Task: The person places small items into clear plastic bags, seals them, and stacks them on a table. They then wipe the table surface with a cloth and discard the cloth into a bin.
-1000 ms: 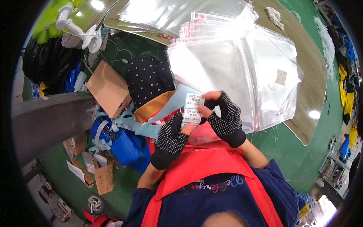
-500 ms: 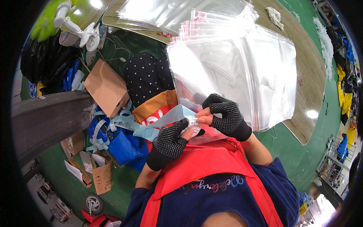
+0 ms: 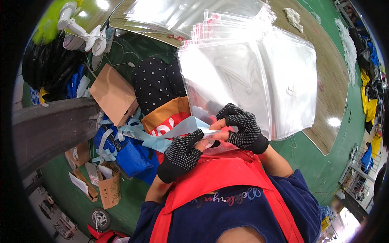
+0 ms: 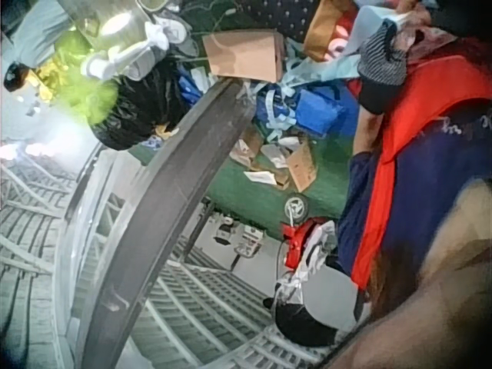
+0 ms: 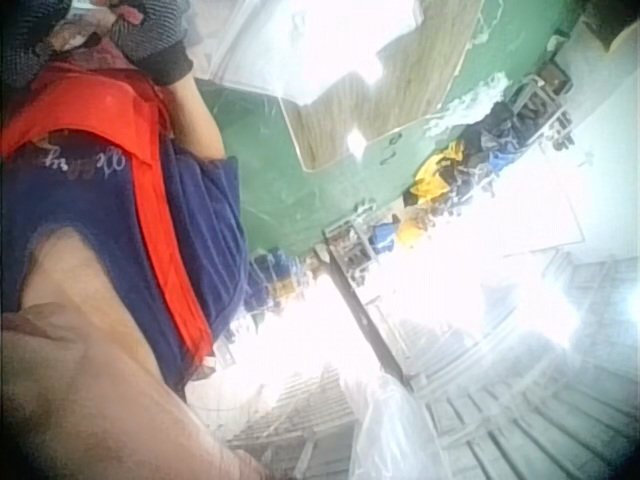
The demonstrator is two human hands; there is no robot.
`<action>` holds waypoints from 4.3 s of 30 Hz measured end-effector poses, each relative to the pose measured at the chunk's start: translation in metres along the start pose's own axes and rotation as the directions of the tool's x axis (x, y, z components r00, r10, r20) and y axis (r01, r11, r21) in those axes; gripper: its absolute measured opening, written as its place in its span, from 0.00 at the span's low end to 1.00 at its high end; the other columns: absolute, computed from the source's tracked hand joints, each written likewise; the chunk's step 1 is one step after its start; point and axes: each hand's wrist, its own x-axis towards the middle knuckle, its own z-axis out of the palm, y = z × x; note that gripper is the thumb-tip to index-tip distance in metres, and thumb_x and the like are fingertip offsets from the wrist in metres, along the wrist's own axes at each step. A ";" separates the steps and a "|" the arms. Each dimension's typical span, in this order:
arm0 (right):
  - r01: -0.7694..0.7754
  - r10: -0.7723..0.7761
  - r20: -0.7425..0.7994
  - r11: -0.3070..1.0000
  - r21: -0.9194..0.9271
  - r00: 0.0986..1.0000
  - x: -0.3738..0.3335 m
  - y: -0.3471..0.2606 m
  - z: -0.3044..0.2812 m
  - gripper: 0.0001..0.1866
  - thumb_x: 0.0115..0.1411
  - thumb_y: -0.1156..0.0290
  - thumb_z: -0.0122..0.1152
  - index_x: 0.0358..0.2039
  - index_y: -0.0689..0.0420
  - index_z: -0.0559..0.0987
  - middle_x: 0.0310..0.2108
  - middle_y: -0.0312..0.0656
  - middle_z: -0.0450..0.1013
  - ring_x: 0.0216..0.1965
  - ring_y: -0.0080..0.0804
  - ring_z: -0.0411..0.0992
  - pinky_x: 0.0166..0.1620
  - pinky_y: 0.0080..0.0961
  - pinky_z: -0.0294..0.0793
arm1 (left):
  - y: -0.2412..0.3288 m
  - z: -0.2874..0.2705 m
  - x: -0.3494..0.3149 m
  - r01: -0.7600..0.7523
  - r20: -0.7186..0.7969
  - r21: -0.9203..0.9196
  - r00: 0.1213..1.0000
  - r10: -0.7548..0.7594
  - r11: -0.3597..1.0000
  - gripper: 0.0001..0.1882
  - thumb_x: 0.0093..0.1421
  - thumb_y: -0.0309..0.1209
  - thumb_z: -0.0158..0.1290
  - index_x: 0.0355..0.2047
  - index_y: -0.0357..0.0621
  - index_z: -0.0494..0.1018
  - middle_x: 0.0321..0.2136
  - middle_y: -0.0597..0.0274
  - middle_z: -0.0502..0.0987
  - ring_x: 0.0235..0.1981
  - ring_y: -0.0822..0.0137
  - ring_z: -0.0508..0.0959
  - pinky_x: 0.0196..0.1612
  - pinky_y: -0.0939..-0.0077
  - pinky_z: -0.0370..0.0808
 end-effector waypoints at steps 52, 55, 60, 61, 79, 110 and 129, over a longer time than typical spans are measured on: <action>-0.324 0.040 -0.956 0.944 -0.059 0.290 -0.150 0.097 -0.194 0.18 0.62 0.62 0.47 0.44 0.64 0.73 0.40 0.42 0.72 0.39 0.28 0.69 0.39 0.24 0.69 | -0.021 0.019 0.038 0.043 -0.125 -0.630 0.980 -0.156 0.775 0.18 0.62 0.28 0.43 0.52 0.34 0.63 0.43 0.54 0.74 0.42 0.68 0.74 0.45 0.77 0.71; -0.501 -0.495 -0.869 0.754 -0.424 -0.010 -0.093 0.010 -0.125 0.15 0.65 0.66 0.44 0.45 0.64 0.72 0.38 0.42 0.71 0.35 0.29 0.68 0.42 0.25 0.68 | -0.011 0.021 0.036 0.014 -0.108 -0.659 0.988 -0.113 0.752 0.19 0.62 0.28 0.43 0.53 0.34 0.61 0.43 0.54 0.73 0.43 0.68 0.74 0.45 0.77 0.71; -0.209 0.236 -0.266 0.970 0.126 0.935 -0.014 -0.023 0.012 0.27 0.46 0.72 0.67 0.49 0.60 0.70 0.32 0.41 0.73 0.34 0.26 0.71 0.44 0.24 0.68 | 0.009 0.010 0.024 -0.009 -0.109 -0.497 0.993 -0.052 0.867 0.21 0.62 0.29 0.44 0.54 0.33 0.59 0.40 0.53 0.74 0.42 0.66 0.74 0.45 0.75 0.70; -0.136 0.129 -0.357 0.991 0.003 0.925 -0.008 -0.012 0.023 0.26 0.46 0.78 0.66 0.48 0.60 0.71 0.29 0.39 0.72 0.32 0.24 0.71 0.39 0.20 0.70 | 0.012 0.006 0.024 0.009 -0.075 -0.482 0.996 -0.051 0.876 0.21 0.62 0.29 0.45 0.53 0.33 0.61 0.39 0.54 0.75 0.40 0.66 0.75 0.44 0.75 0.70; -0.099 -0.003 -0.609 0.986 -0.134 0.793 0.001 0.036 -0.011 0.02 0.50 0.77 0.61 0.25 0.60 0.77 0.23 0.43 0.72 0.25 0.33 0.69 0.30 0.25 0.68 | 0.000 -0.017 0.003 0.018 -0.031 -0.313 0.999 -0.030 0.950 0.15 0.59 0.31 0.49 0.45 0.36 0.70 0.34 0.50 0.76 0.35 0.63 0.78 0.39 0.73 0.72; -0.188 0.081 -0.372 0.946 -0.262 0.925 -0.027 0.037 0.011 0.05 0.53 0.71 0.61 0.28 0.59 0.78 0.22 0.42 0.73 0.25 0.31 0.71 0.30 0.24 0.69 | -0.009 -0.014 0.016 0.054 -0.134 -0.760 0.962 -0.238 0.647 0.13 0.61 0.28 0.47 0.44 0.32 0.69 0.34 0.58 0.76 0.35 0.70 0.76 0.40 0.79 0.73; -0.197 0.216 -0.287 0.976 0.094 0.933 -0.024 -0.006 0.003 0.26 0.52 0.71 0.62 0.52 0.60 0.68 0.33 0.39 0.73 0.34 0.23 0.70 0.42 0.23 0.68 | 0.008 0.010 0.028 -0.007 -0.105 -0.379 0.994 -0.036 0.926 0.12 0.62 0.30 0.45 0.41 0.35 0.71 0.34 0.53 0.76 0.35 0.64 0.77 0.40 0.74 0.71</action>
